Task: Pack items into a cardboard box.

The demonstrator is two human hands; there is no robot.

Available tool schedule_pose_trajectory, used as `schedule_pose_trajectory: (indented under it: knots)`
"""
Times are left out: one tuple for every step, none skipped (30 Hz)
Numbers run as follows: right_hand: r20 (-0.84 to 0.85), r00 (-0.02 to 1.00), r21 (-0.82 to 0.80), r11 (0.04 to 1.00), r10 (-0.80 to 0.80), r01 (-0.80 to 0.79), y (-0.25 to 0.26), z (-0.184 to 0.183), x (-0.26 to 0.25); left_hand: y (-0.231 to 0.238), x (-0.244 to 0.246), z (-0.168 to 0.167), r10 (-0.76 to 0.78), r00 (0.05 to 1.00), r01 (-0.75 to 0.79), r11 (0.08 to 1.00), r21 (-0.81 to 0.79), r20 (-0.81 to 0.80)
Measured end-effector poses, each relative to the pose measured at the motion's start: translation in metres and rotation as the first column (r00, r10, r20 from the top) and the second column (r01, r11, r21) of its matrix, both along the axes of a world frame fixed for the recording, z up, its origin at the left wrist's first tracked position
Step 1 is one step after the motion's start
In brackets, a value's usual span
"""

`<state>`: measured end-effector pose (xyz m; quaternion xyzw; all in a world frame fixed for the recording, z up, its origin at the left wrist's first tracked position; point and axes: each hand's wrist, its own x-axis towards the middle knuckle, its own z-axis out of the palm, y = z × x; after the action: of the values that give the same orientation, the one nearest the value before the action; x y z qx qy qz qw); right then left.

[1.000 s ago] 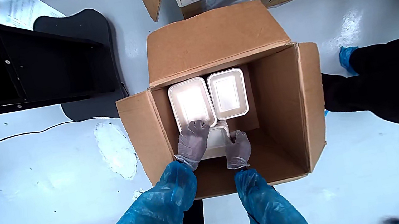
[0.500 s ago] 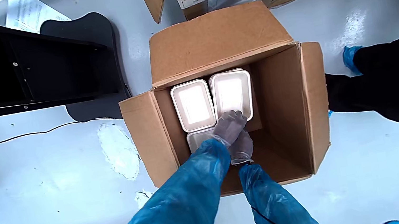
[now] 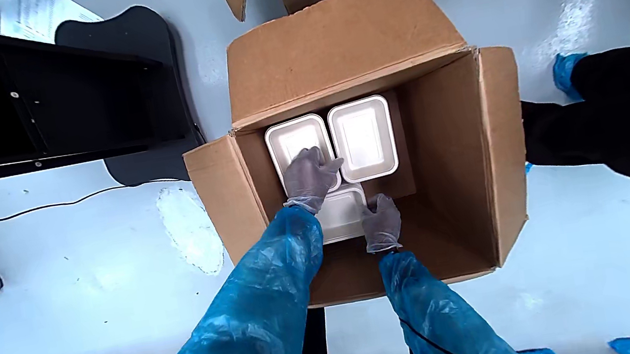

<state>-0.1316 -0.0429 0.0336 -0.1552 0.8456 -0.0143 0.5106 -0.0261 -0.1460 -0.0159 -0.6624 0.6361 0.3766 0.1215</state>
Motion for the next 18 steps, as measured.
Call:
schedule_pose_trajectory:
  knots:
    - [-0.004, 1.0, 0.0, 1.0, -0.01, 0.01, -0.001, 0.0, 0.001, -0.003, -0.005, -0.003, 0.007, 0.999, -0.01, 0.996, 0.084, 0.042]
    - [-0.006, 1.0, 0.003, 1.0, -0.019, 0.019, -0.001, 0.0, 0.001, -0.005, -0.01, -0.009, 0.007, 0.997, -0.018, 0.988, 0.153, 0.076]
    - [-0.007, 1.0, 0.004, 1.0, -0.025, 0.025, -0.001, 0.0, 0.001, -0.006, -0.015, -0.014, 0.0, 0.995, -0.02, 0.98, 0.2, 0.103]
    - [-0.008, 1.0, 0.002, 1.0, -0.026, 0.026, -0.001, 0.0, 0.001, -0.008, -0.02, -0.019, -0.003, 0.992, -0.025, 0.975, 0.221, 0.124]
    - [-0.006, 1.0, 0.0, 1.0, -0.02, 0.02, -0.001, 0.0, 0.0, -0.009, -0.022, -0.021, 0.003, 0.991, -0.034, 0.973, 0.228, 0.135]
    - [-0.002, 1.0, 0.0, 1.0, -0.012, 0.012, -0.001, 0.0, -0.001, -0.01, -0.024, -0.019, 0.022, 0.99, -0.053, 0.973, 0.225, 0.136]
    - [0.007, 1.0, 0.006, 1.0, -0.005, 0.005, -0.001, 0.0, -0.002, -0.008, -0.023, -0.016, 0.044, 0.99, -0.073, 0.974, 0.216, 0.136]
    - [0.019, 1.0, 0.015, 1.0, -0.002, 0.002, -0.001, 0.0, -0.003, -0.005, -0.02, -0.012, 0.062, 0.989, -0.089, 0.974, 0.206, 0.137]
    - [0.029, 1.0, 0.022, 1.0, -0.002, 0.001, -0.002, 0.001, -0.003, -0.002, -0.015, -0.006, 0.072, 0.988, -0.099, 0.976, 0.196, 0.139]
    - [0.036, 0.999, 0.027, 1.0, -0.007, 0.006, -0.003, 0.001, -0.003, 0.0, -0.012, -0.001, 0.08, 0.988, -0.105, 0.977, 0.187, 0.135]
    - [0.037, 0.999, 0.03, 0.999, -0.014, 0.013, -0.005, 0.001, -0.004, 0.002, -0.01, 0.004, 0.081, 0.988, -0.103, 0.979, 0.174, 0.129]
    - [0.039, 0.999, 0.038, 0.999, -0.023, 0.022, -0.005, 0.001, -0.004, 0.003, -0.009, 0.009, 0.082, 0.989, -0.102, 0.981, 0.166, 0.123]
    - [0.04, 0.999, 0.045, 0.999, -0.032, 0.03, -0.005, 0.001, -0.005, 0.005, -0.009, 0.012, 0.086, 0.99, -0.103, 0.982, 0.156, 0.112]
    - [0.045, 0.998, 0.048, 0.998, -0.038, 0.036, -0.005, 0.001, -0.005, 0.006, -0.009, 0.015, 0.098, 0.99, -0.112, 0.983, 0.148, 0.098]
    - [0.054, 0.998, 0.048, 0.998, -0.044, 0.042, -0.005, 0.001, -0.005, 0.005, -0.007, 0.016, 0.107, 0.991, -0.118, 0.983, 0.139, 0.084]
    - [0.062, 0.997, 0.045, 0.998, -0.05, 0.048, -0.005, 0.001, -0.006, 0.005, -0.006, 0.018, 0.11, 0.991, -0.119, 0.985, 0.128, 0.072]
    - [0.071, 0.996, 0.04, 0.998, -0.056, 0.053, -0.005, 0.002, -0.007, 0.003, -0.004, 0.02, 0.114, 0.991, -0.121, 0.986, 0.117, 0.064]
    - [0.08, 0.995, 0.032, 0.998, -0.06, 0.058, -0.006, 0.002, -0.008, 0.002, -0.003, 0.024, 0.125, 0.99, -0.13, 0.986, 0.105, 0.059]
